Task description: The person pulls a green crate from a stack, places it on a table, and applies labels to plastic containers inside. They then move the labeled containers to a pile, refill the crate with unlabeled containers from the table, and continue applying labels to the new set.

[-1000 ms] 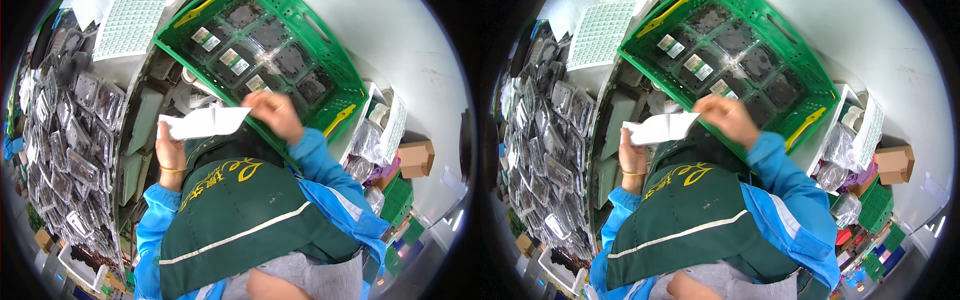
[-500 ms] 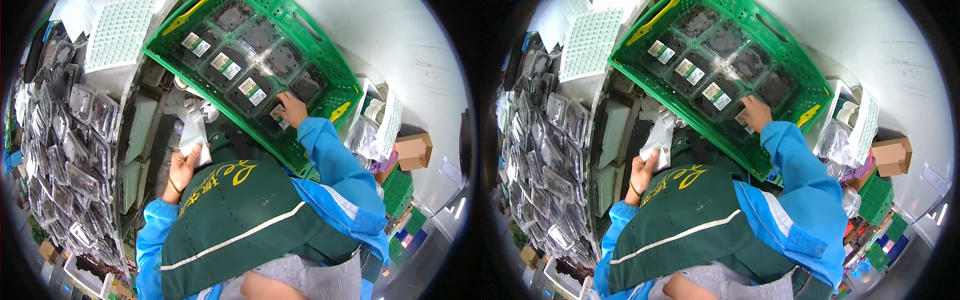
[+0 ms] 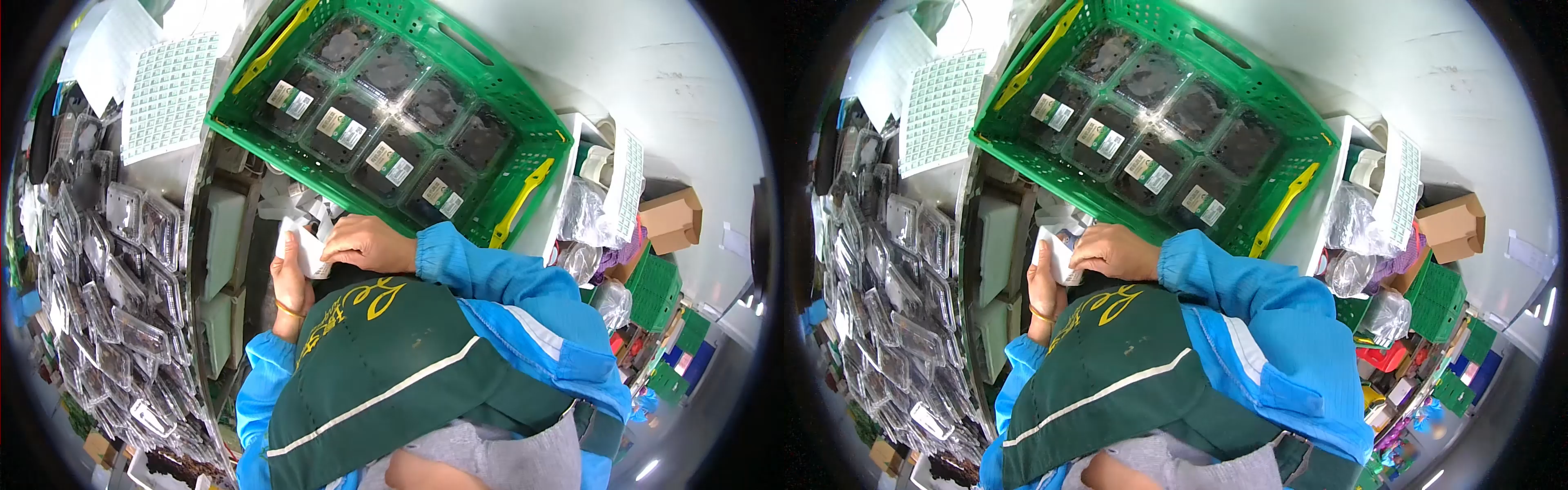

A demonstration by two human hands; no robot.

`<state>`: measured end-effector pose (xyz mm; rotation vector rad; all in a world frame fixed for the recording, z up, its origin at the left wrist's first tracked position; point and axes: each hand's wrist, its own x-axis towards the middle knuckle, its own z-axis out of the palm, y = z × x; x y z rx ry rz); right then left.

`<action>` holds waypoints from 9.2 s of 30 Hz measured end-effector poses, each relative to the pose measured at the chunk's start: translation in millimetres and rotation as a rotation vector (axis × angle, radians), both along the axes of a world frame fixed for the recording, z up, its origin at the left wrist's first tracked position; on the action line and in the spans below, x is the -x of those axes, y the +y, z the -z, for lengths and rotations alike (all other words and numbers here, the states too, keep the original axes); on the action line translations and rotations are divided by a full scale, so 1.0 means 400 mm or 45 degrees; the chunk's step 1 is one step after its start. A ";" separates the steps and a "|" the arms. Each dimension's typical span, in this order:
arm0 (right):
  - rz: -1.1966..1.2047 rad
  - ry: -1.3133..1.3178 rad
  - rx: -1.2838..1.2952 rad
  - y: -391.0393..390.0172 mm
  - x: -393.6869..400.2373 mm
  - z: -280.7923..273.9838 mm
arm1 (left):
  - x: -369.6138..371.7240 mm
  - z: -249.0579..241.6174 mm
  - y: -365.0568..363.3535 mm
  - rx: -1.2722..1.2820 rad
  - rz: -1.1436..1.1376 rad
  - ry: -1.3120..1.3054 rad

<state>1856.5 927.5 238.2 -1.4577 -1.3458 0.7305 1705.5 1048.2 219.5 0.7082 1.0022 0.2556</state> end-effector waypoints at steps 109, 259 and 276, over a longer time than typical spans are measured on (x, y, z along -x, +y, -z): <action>-0.333 0.130 -0.049 0.184 -0.053 -0.076 | 0.012 -0.131 0.061 -0.086 -0.210 -0.019; 0.540 0.506 0.174 0.250 -0.384 0.052 | -0.092 -0.037 0.546 -0.700 0.290 -0.147; 0.666 0.250 0.153 0.221 -0.369 -0.049 | -0.116 -0.154 0.530 -1.075 0.108 -0.089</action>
